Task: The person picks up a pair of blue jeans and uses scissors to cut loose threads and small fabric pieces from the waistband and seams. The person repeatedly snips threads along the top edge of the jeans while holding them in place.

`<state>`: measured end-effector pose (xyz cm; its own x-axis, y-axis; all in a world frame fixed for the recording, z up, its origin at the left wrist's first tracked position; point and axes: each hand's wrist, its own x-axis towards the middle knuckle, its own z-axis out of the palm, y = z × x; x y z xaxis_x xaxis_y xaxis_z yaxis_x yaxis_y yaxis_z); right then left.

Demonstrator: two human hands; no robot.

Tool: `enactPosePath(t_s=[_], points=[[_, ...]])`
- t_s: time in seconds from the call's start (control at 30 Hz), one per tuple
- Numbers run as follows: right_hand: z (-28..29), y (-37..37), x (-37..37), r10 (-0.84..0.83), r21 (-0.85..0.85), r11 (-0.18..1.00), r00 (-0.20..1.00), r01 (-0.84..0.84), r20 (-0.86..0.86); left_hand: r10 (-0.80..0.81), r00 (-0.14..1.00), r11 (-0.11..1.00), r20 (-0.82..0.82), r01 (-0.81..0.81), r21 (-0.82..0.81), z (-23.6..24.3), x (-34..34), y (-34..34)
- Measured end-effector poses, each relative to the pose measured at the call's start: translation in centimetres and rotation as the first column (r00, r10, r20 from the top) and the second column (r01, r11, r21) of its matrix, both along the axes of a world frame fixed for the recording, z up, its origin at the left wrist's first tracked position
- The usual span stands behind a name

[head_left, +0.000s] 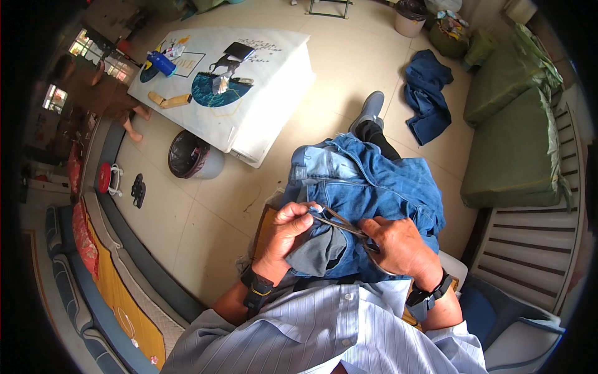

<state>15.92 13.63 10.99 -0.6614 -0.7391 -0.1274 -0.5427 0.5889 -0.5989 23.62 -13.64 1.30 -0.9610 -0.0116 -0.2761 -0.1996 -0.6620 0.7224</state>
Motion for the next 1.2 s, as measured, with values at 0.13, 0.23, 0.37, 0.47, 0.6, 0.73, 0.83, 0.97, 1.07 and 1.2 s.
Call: enactPosePath(t_s=[0.13, 0.23, 0.37, 0.47, 0.6, 0.73, 0.83, 0.97, 1.07, 1.2], points=[[1.2, -0.1, -1.0, 0.054, 0.068, 0.996, 0.999, -0.054, 0.001, 0.015, 0.999, 1.0, -0.033, -0.015, 0.022, 0.7, 0.0, 0.5], [1.3, -0.5, -1.0, 0.049, 0.063, 0.997, 0.999, -0.047, -0.021, -0.005, 0.999, 1.0, -0.038, 0.005, 0.013, 1.3, -0.2, 0.7], [1.2, -1.0, -0.9, 0.032, 0.017, 0.999, 0.998, -0.031, -0.054, 0.004, 0.999, 1.0, -0.045, -0.003, 0.026, 0.7, 0.0, 0.8], [0.5, -1.0, -0.6, 0.022, 0.026, 0.999, 0.998, -0.021, -0.054, -0.007, 1.0, 0.999, -0.029, 0.009, 0.045, 0.1, 0.1, 0.6], [0.7, -1.1, -0.3, 0.025, 0.025, 0.999, 0.997, -0.023, -0.069, -0.015, 1.0, 0.999, 0.012, 0.015, 0.031, -0.4, 0.4, 0.4], [1.0, -1.0, -0.2, 0.016, -0.006, 1.0, 0.997, -0.017, -0.077, -0.006, 0.999, 0.999, 0.036, 0.005, 0.04, -1.1, 0.7, 0.4], [0.5, -1.0, 0.1, -0.002, -0.011, 1.0, 0.999, 0.002, -0.047, -0.038, 0.998, 0.997, 0.048, 0.035, 0.065, -1.4, 0.5, 0.3], [0.3, -1.1, 0.5, -0.014, 0.008, 1.0, 0.999, 0.015, -0.034, -0.066, 0.99, 0.994, 0.121, 0.055, 0.09, -1.9, 0.9, 0.2], [-0.1, -1.0, 0.7, -0.019, 0.004, 1.0, 0.999, 0.02, -0.044, -0.053, 0.993, 0.994, 0.105, 0.043, 0.097, -1.7, 0.9, 0.6], [-0.5, -1.1, 0.8, -0.026, -0.026, 0.999, 0.998, 0.025, -0.055, -0.058, 0.996, 0.995, 0.066, 0.052, 0.091, -1.5, 0.7, 0.8]])
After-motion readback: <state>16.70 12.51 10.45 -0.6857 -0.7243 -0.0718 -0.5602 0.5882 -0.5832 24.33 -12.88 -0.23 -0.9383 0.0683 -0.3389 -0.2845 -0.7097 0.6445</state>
